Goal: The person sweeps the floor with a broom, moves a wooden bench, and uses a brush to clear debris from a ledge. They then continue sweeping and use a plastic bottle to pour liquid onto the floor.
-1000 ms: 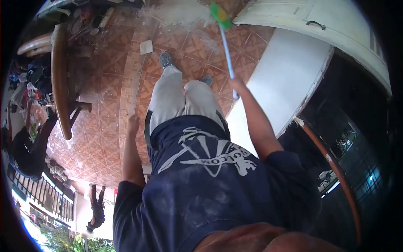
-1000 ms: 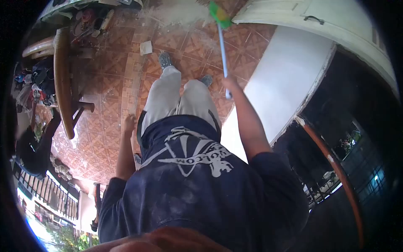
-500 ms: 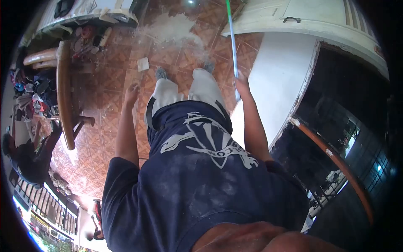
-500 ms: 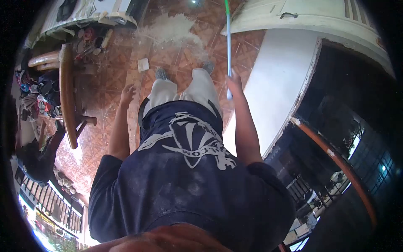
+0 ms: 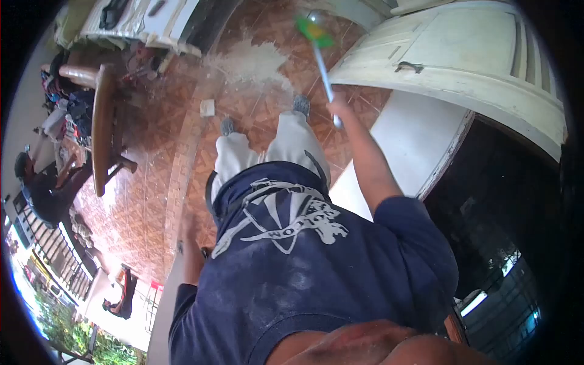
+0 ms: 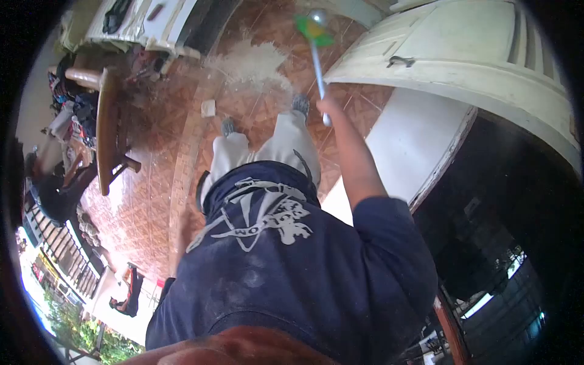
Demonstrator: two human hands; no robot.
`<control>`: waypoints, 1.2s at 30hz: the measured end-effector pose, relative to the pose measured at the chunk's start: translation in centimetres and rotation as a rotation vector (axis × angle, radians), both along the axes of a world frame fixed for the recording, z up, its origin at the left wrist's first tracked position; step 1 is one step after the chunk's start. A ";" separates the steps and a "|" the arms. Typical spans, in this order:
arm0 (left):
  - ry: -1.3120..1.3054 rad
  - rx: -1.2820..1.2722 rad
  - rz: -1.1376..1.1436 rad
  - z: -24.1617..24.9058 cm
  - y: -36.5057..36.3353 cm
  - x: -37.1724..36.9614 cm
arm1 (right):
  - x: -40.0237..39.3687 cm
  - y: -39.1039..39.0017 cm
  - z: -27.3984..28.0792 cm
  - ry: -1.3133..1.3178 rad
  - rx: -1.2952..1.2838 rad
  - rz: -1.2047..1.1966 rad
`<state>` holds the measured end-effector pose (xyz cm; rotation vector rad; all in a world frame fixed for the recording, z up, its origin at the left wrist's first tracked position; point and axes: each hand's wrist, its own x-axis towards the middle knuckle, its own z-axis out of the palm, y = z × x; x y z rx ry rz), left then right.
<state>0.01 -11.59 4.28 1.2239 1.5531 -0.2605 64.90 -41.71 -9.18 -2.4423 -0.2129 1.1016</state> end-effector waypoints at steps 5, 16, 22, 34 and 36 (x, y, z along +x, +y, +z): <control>-0.077 -0.250 -0.042 1.2 -9.3 10.7 | -5.4 -8.1 10.7 0.097 0.110 -0.133; -0.211 0.328 -0.232 5.8 -4.1 26.7 | 7.5 2.2 8.1 -0.136 -0.307 0.022; 0.045 0.308 -0.344 4.4 -8.5 16.1 | 9.2 1.4 5.6 0.014 -0.302 0.158; -0.054 -0.033 0.088 4.4 -20.6 15.3 | 12.1 0.3 3.8 -0.214 -0.219 0.061; -0.072 0.095 -0.011 4.3 -18.2 17.1 | 15.6 2.8 2.7 -0.199 -0.277 0.152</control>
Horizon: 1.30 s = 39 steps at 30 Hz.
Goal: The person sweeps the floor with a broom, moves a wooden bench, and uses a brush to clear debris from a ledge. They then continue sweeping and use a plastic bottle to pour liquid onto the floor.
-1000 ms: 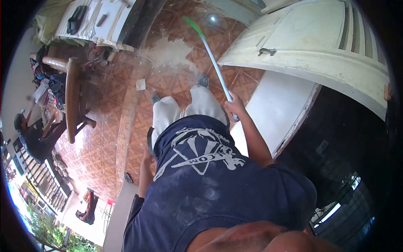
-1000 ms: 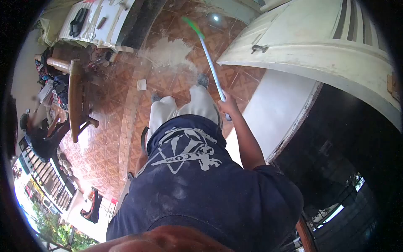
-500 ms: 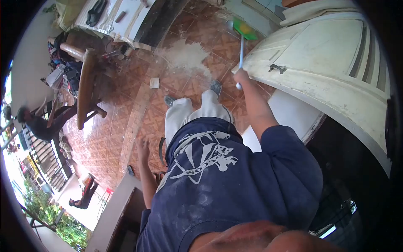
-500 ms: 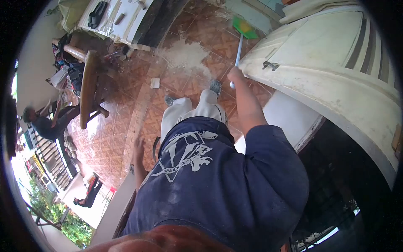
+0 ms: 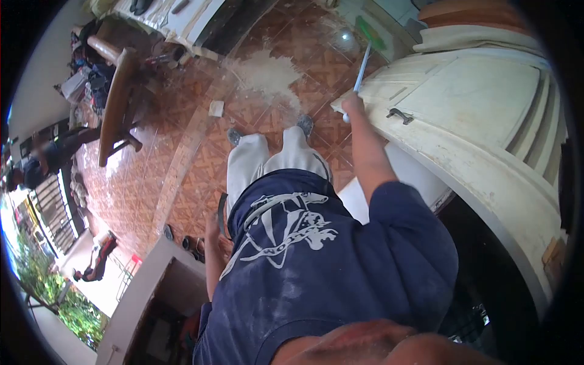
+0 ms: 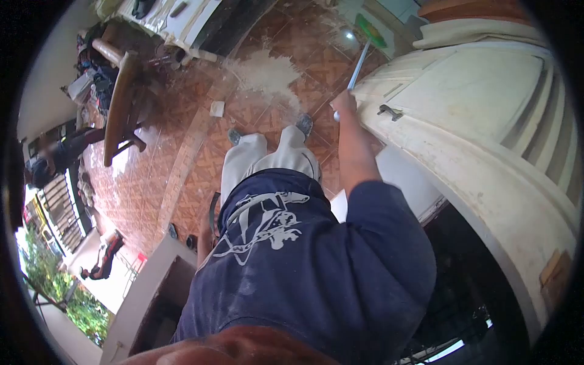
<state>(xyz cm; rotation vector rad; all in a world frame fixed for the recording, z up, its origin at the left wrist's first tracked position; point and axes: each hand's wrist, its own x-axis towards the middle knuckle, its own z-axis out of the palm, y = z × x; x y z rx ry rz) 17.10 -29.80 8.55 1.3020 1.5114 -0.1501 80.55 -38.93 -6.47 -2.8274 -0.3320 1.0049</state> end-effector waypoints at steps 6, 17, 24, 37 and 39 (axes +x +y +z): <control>0.064 0.054 0.052 4.6 5.4 7.0 | -2.1 -0.8 1.2 0.082 -0.017 0.162; -0.162 -0.146 0.177 -3.4 -0.8 4.0 | -11.5 -8.8 7.8 0.103 0.288 -0.078; 0.150 0.178 -0.058 1.5 0.3 4.1 | -0.1 2.7 -3.9 0.029 0.008 0.073; -0.087 -0.028 0.283 -1.4 -5.2 3.2 | -10.3 -6.5 6.3 0.174 0.370 0.354; -0.082 -0.091 0.382 -0.5 -5.7 4.0 | -10.1 -6.1 6.1 0.149 0.400 0.322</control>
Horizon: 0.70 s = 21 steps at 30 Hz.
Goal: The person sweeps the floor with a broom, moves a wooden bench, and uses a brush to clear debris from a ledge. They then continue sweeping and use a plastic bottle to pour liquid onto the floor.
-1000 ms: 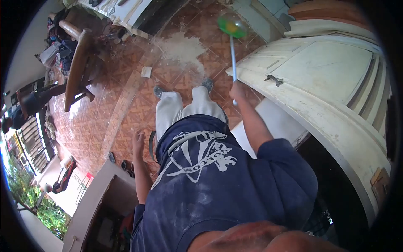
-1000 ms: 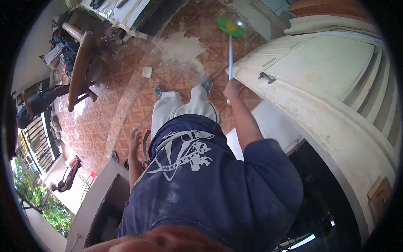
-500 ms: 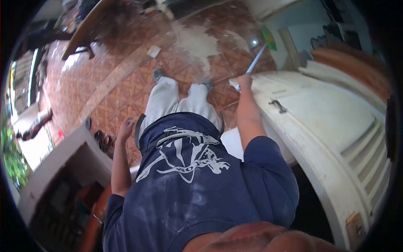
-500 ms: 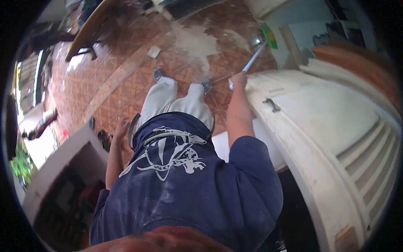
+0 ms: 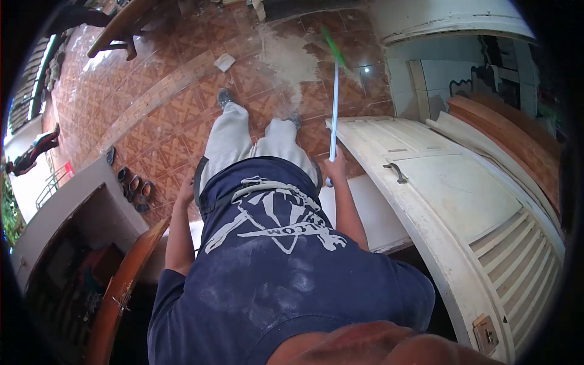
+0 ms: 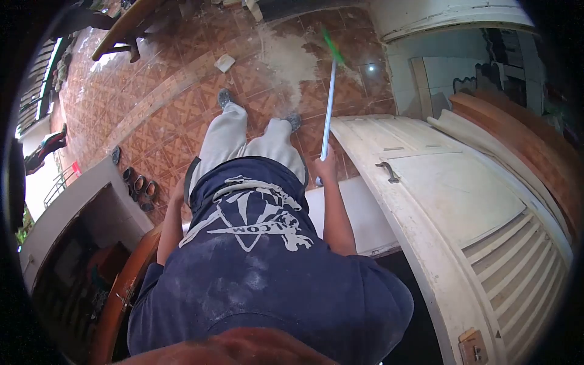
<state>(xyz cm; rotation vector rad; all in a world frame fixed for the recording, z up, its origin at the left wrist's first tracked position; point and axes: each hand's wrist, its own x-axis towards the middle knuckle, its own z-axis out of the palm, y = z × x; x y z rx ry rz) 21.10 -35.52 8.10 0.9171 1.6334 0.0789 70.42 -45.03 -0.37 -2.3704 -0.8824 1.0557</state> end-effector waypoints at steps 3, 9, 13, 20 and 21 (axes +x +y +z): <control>0.075 0.023 -0.094 -1.1 -0.3 -2.0 | 1.5 5.2 0.4 0.043 -0.238 -0.063; 0.256 0.090 -0.191 1.2 2.4 -3.6 | 9.2 19.0 -9.9 -0.126 -0.225 0.042; 0.265 0.232 -0.159 3.6 2.5 -4.9 | 8.5 19.0 -10.6 -0.103 -0.366 0.251; 0.237 -0.056 0.000 -0.7 -1.4 -6.2 | -1.8 2.5 -3.9 0.120 -0.101 0.218; 0.233 -0.052 0.062 -1.0 -1.8 -5.5 | -2.6 0.8 -2.7 0.205 0.160 0.158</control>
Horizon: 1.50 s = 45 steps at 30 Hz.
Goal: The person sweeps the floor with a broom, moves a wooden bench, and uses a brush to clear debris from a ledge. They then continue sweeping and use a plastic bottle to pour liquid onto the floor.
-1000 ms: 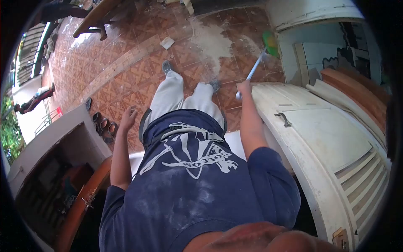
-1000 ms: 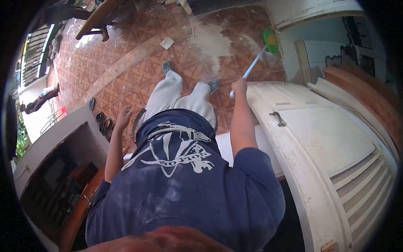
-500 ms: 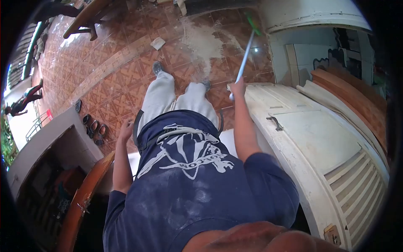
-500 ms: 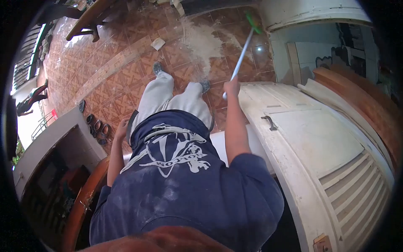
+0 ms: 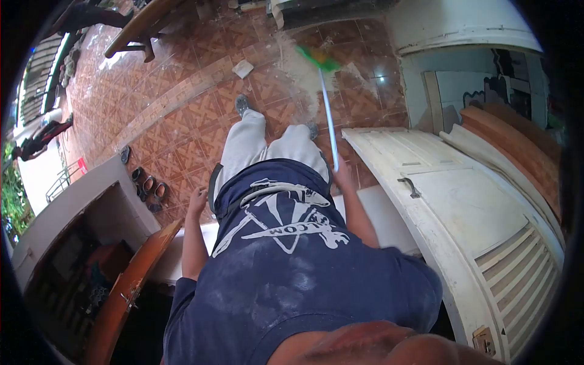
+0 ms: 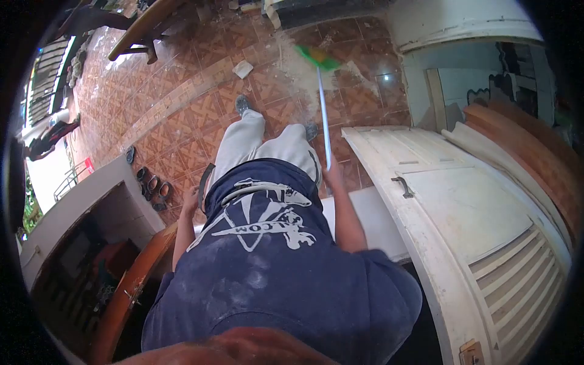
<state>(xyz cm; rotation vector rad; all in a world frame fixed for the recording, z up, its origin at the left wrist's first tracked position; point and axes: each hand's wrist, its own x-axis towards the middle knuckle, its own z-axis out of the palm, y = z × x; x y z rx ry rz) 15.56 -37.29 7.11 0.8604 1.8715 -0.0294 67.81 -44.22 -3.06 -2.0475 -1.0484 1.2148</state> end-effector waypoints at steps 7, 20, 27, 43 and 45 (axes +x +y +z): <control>-0.048 0.051 -0.067 -0.1 0.9 1.4 | 1.1 4.4 3.2 -0.224 -0.231 -0.009; 0.132 -0.060 0.216 4.0 -11.0 -0.2 | 2.7 16.0 -5.0 -0.562 -0.331 0.388; 0.096 -0.384 0.153 1.6 -11.9 -4.2 | 0.4 8.6 -1.2 -0.371 -0.177 0.421; 0.036 0.325 -0.138 2.5 4.0 -11.0 | 3.0 6.7 -5.2 -0.395 -0.306 -0.144; 0.055 0.324 -0.126 3.7 3.2 -12.6 | 3.8 8.3 -12.8 -0.408 -0.297 -0.225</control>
